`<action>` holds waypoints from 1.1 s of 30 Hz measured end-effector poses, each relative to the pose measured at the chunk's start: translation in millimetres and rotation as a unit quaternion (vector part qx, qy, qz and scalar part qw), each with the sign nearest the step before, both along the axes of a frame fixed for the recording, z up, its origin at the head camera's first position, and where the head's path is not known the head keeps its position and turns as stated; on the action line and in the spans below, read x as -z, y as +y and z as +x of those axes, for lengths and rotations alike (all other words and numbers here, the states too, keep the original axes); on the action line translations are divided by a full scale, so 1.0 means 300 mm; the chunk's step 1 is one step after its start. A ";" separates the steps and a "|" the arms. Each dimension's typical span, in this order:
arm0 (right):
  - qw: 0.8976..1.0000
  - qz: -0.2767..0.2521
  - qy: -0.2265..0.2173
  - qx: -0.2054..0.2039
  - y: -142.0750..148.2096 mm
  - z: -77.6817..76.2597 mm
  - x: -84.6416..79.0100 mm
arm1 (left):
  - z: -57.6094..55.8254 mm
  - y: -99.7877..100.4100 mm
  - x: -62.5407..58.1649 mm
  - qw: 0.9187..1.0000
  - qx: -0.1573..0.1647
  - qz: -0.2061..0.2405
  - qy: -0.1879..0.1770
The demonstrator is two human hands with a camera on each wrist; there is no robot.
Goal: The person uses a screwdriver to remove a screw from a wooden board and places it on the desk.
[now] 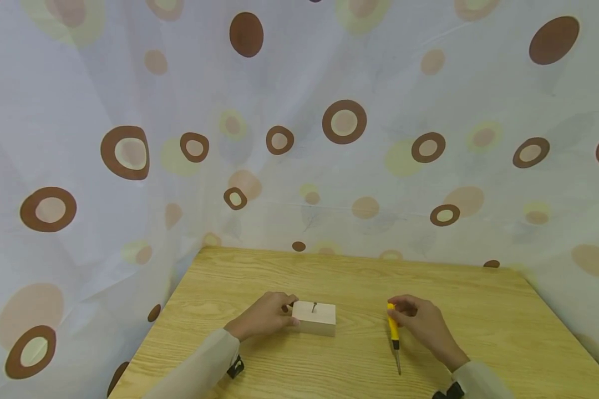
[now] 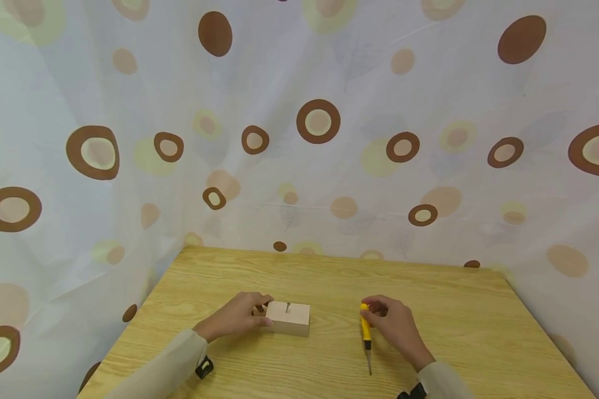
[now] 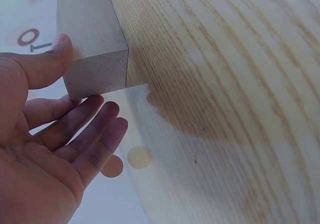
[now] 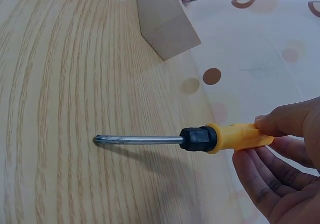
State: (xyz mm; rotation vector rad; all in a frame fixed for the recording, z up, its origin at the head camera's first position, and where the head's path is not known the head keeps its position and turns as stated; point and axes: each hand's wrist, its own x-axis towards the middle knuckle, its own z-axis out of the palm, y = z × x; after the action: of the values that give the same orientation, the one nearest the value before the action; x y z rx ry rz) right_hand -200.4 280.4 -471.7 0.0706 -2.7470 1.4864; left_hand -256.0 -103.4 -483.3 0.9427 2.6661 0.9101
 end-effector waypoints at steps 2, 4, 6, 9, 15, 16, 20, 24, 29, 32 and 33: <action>1.000 0.004 0.001 0.003 -0.001 0.000 0.004 | -0.001 -0.001 -0.003 1.000 0.004 -0.001 0.000; 1.000 0.011 0.003 0.004 -0.001 0.001 0.010 | -0.001 -0.003 -0.006 1.000 0.008 -0.001 -0.002; 1.000 0.016 0.004 0.007 -0.001 0.002 0.015 | -0.001 -0.004 -0.008 1.000 0.012 -0.003 0.000; 1.000 0.021 0.005 0.009 0.000 0.000 0.023 | -0.002 -0.006 -0.015 1.000 0.015 -0.011 0.010; 1.000 0.026 0.004 0.005 0.004 0.005 0.031 | -0.016 -0.010 -0.022 0.999 0.018 0.002 0.030; 1.000 0.025 0.003 0.004 0.005 0.006 0.033 | -0.017 -0.008 -0.024 0.999 0.021 0.013 0.035; 1.000 0.027 0.007 0.001 0.011 0.005 0.041 | -0.020 0.008 -0.040 0.996 0.034 0.051 0.065; 0.999 0.032 0.011 -0.001 0.018 0.000 0.052 | -0.019 0.033 -0.053 0.992 0.039 0.072 0.093; 0.999 0.032 0.008 -0.004 0.022 0.002 0.061 | -0.017 0.064 -0.058 0.989 0.052 0.086 0.105; 1.000 0.025 0.006 -0.003 0.020 0.005 0.061 | -0.019 0.081 -0.054 0.988 0.059 0.088 0.110; 1.000 0.023 0.005 -0.003 0.020 0.005 0.061 | -0.020 0.086 -0.052 0.988 0.061 0.089 0.113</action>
State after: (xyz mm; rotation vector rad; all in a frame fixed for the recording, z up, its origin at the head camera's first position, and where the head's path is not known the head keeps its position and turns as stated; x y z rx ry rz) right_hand -198.8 286.4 -489.8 0.0863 -2.7750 1.4202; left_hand -262.0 -77.7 -467.7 1.3052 2.7043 1.0869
